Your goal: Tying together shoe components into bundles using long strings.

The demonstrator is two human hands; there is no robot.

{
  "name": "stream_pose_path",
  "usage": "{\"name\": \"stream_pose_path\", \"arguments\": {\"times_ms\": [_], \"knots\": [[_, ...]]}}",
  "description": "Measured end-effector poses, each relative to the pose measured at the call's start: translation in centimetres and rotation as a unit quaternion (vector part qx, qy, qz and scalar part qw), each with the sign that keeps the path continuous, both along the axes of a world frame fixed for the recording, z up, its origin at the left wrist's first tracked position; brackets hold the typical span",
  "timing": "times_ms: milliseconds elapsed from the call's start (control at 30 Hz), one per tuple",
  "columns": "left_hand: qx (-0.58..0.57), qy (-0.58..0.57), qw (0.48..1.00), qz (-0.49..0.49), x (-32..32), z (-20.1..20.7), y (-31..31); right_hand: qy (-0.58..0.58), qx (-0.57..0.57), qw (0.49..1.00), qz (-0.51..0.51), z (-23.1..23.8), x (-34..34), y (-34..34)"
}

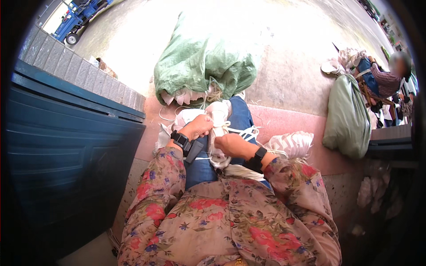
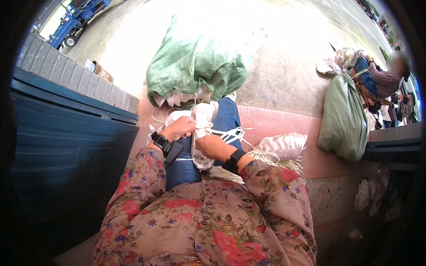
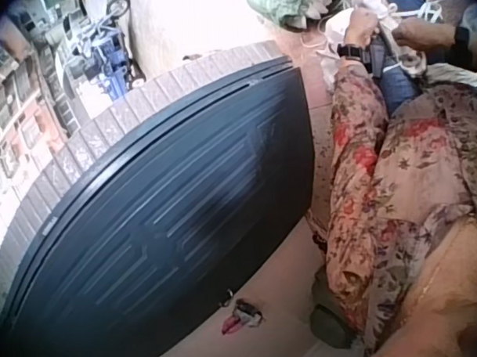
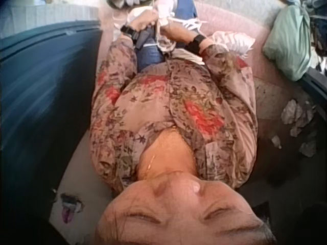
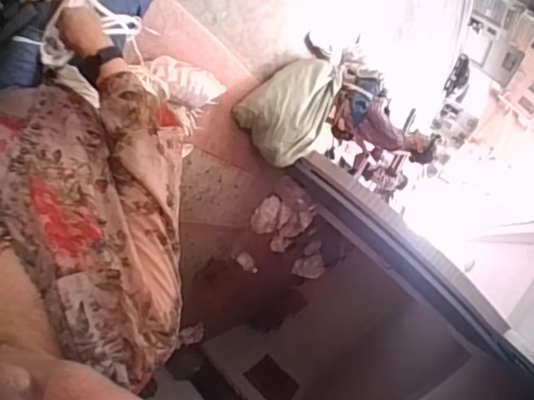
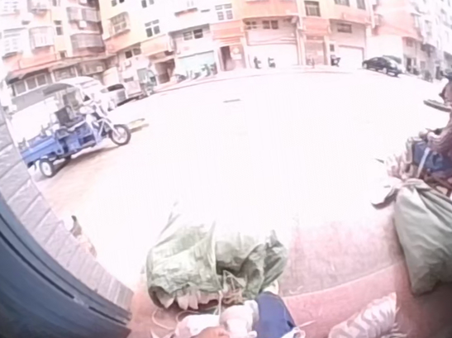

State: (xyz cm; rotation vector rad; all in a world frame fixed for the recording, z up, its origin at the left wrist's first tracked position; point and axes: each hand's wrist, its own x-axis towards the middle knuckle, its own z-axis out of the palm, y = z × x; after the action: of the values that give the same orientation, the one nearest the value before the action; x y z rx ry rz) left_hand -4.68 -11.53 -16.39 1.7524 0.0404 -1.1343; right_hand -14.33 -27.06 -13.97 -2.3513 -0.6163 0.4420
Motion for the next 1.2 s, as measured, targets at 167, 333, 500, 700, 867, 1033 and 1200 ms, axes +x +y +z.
{"name": "stream_pose_path", "arguments": {"times_ms": [167, 333, 500, 700, 867, 1033, 1200], "knots": [[0.016, -0.05, 0.998, -0.042, -1.0, 1.7, -0.8, 0.01, 0.127, 0.992, 0.012, 1.6, -3.2, 0.8], [-0.002, -0.174, 0.985, 0.008, -1.9, 0.2, -0.7, 0.023, 0.14, 0.99, 0.01, 3.7, -4.4, -0.4], [-0.009, -0.098, 0.994, 0.041, -1.6, 1.1, -1.0, -0.014, 0.086, 0.996, -0.013, 5.9, -1.7, -3.7], [-0.001, -0.116, 0.991, 0.06, -1.9, 0.6, -0.3, -0.207, 0.251, 0.946, 0.014, 28.0, 4.9, -3.6], [-0.019, -0.127, 0.99, 0.066, -2.1, 1.6, -1.1, -0.246, 0.254, 0.935, 0.0, 31.3, 3.0, -16.0], [-0.021, -0.144, 0.986, 0.081, -2.6, 2.5, 0.6, -0.282, 0.282, 0.917, -0.012, 33.4, 5.5, -23.2], [-0.067, -0.329, 0.942, -0.022, -2.1, 5.7, -0.2, -0.32, 0.3, 0.898, -0.042, 35.9, 7.4, -27.6]]}}
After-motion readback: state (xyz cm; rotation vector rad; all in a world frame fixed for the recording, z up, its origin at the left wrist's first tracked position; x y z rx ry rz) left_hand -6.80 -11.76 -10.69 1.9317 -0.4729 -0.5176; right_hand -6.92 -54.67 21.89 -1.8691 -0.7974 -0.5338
